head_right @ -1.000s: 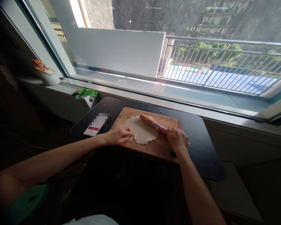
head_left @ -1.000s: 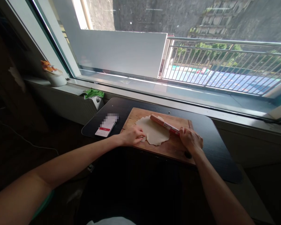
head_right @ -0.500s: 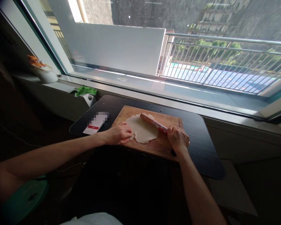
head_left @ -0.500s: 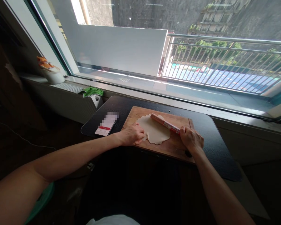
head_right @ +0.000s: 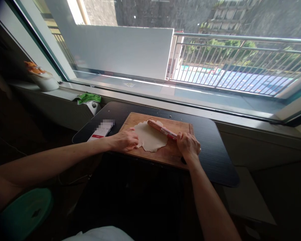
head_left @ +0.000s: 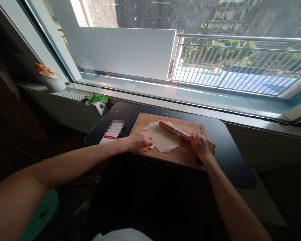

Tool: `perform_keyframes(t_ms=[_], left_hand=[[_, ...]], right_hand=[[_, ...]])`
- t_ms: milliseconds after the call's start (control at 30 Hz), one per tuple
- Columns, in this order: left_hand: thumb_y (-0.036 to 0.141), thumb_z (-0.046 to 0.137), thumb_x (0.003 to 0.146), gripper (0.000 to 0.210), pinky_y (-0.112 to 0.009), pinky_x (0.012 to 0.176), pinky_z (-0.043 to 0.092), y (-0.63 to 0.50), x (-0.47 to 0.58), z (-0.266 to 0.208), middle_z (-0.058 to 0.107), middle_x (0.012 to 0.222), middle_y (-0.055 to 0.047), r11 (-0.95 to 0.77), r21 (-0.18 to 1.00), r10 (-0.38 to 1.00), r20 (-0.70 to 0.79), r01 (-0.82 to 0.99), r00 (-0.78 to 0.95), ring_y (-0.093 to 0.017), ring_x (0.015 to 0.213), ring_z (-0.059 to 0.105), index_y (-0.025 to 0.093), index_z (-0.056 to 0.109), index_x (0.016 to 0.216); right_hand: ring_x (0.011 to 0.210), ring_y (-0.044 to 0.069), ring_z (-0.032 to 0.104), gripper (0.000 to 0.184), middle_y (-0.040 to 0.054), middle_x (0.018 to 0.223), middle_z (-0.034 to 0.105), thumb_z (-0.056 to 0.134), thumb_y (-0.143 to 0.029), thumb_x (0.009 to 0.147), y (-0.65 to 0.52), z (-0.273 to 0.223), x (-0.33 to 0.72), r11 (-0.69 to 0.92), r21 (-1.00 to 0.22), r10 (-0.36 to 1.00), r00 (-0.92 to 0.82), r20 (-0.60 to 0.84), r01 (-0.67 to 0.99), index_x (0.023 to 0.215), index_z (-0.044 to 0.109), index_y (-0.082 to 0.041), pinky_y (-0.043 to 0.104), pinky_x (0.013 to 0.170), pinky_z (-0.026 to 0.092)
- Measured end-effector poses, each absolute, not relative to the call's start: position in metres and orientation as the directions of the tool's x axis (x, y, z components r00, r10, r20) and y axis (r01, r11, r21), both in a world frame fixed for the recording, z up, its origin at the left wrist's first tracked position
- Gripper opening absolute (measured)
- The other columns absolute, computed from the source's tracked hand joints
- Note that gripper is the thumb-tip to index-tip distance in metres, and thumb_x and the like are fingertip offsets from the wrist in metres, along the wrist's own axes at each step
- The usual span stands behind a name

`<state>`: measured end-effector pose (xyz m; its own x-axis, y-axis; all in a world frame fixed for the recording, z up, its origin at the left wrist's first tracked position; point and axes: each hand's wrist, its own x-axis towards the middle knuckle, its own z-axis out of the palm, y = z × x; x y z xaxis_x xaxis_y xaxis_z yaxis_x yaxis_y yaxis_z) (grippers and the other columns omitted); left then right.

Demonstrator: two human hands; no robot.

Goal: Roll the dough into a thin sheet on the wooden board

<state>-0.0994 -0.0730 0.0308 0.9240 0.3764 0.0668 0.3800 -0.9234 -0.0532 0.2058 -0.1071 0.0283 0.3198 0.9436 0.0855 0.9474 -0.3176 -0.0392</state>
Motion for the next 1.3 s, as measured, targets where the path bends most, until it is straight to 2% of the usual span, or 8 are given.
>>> perform_keyframes(t_ms=[133, 267, 433, 800, 900, 1067, 1200, 1300], left_hand=[[0.024, 0.059, 0.091, 0.020, -0.041, 0.099, 0.039, -0.081, -0.097, 0.034, 0.071, 0.094, -0.007, -0.899, -0.035, 0.432, 0.084, 0.436, 0.898, -0.023, 0.090, 0.064, 0.021, 0.072, 0.105], [0.021, 0.058, 0.091, 0.017, -0.042, 0.102, 0.037, -0.091, -0.081, 0.039, 0.069, 0.091, -0.006, -0.920, 0.001, 0.391, 0.078, 0.393, 0.917, -0.021, 0.086, 0.062, 0.021, 0.075, 0.093], [0.020, 0.055, 0.095, 0.031, -0.038, 0.093, 0.040, -0.095, -0.047, 0.034, 0.067, 0.106, -0.009, -0.925, 0.024, 0.380, 0.135, 0.380, 0.915, -0.023, 0.094, 0.061, 0.022, 0.068, 0.123], [0.020, 0.059, 0.092, 0.024, -0.041, 0.102, 0.039, -0.109, -0.043, 0.026, 0.069, 0.109, -0.008, -0.973, 0.052, 0.229, 0.127, 0.224, 0.965, -0.023, 0.098, 0.062, 0.023, 0.071, 0.113], [0.018, 0.056, 0.092, 0.025, -0.041, 0.104, 0.040, -0.078, -0.046, 0.037, 0.072, 0.105, -0.007, -0.921, 0.100, 0.388, 0.205, 0.375, 0.899, -0.022, 0.100, 0.064, 0.021, 0.072, 0.111], [0.017, 0.038, 0.098, 0.036, -0.036, 0.093, 0.050, 0.002, -0.028, 0.062, 0.071, 0.112, -0.011, -0.563, 0.259, 0.811, 0.355, 0.784, 0.465, -0.023, 0.105, 0.065, 0.016, 0.071, 0.111], [0.034, 0.038, 0.102, 0.041, -0.045, 0.103, 0.045, 0.000, -0.005, 0.046, 0.064, 0.132, -0.013, -0.585, 0.198, 0.811, 0.139, 0.787, 0.568, -0.028, 0.121, 0.059, 0.017, 0.060, 0.132], [0.040, 0.037, 0.102, 0.048, -0.051, 0.110, 0.037, -0.028, -0.005, 0.020, 0.054, 0.148, -0.012, -0.644, 0.158, 0.764, 0.103, 0.748, 0.636, -0.030, 0.134, 0.049, 0.019, 0.050, 0.143]], right_hand=[[0.108, 0.027, 0.068, 0.057, 0.0146, 0.111, 0.076, 0.025, -0.039, 0.104, -0.107, 0.028, 0.206, -0.323, -0.046, 0.941, 0.325, 0.089, 0.945, 0.105, 0.077, -0.017, 0.034, 0.086, 0.048], [0.108, 0.026, 0.068, 0.056, 0.0152, 0.111, 0.076, 0.026, -0.040, 0.103, -0.107, 0.027, 0.206, -0.332, -0.044, 0.937, 0.335, 0.101, 0.942, 0.107, 0.076, -0.016, 0.033, 0.087, 0.048], [0.107, 0.026, 0.069, 0.055, 0.0151, 0.111, 0.076, 0.026, -0.038, 0.103, -0.107, 0.025, 0.207, -0.323, -0.039, 0.938, 0.325, 0.117, 0.946, 0.107, 0.076, -0.016, 0.033, 0.088, 0.048], [0.108, 0.028, 0.069, 0.056, 0.0169, 0.111, 0.075, 0.026, -0.038, 0.103, -0.104, 0.028, 0.210, -0.323, -0.072, 0.943, 0.328, 0.064, 0.944, 0.108, 0.077, -0.016, 0.036, 0.090, 0.049], [0.104, 0.029, 0.071, 0.058, 0.0175, 0.111, 0.076, 0.024, -0.038, 0.103, -0.096, 0.039, 0.216, -0.361, -0.080, 0.932, 0.357, -0.060, 0.929, 0.111, 0.076, -0.016, 0.038, 0.087, 0.050], [0.103, 0.029, 0.070, 0.056, 0.0174, 0.108, 0.076, 0.026, -0.036, 0.102, -0.080, 0.052, 0.202, -0.259, -0.045, 0.965, 0.257, -0.047, 0.965, 0.105, 0.077, -0.015, 0.037, 0.089, 0.048], [0.109, 0.026, 0.065, 0.043, 0.0148, 0.113, 0.073, 0.035, -0.031, 0.100, -0.075, 0.048, 0.185, -0.115, -0.001, 0.992, 0.115, 0.053, 0.993, 0.103, 0.075, -0.016, 0.036, 0.097, 0.043], [0.117, 0.027, 0.057, 0.039, 0.0134, 0.126, 0.067, 0.039, -0.035, 0.100, -0.083, 0.034, 0.185, -0.025, -0.008, 0.986, 0.026, 0.166, 1.000, 0.114, 0.070, -0.017, 0.038, 0.102, 0.039]])
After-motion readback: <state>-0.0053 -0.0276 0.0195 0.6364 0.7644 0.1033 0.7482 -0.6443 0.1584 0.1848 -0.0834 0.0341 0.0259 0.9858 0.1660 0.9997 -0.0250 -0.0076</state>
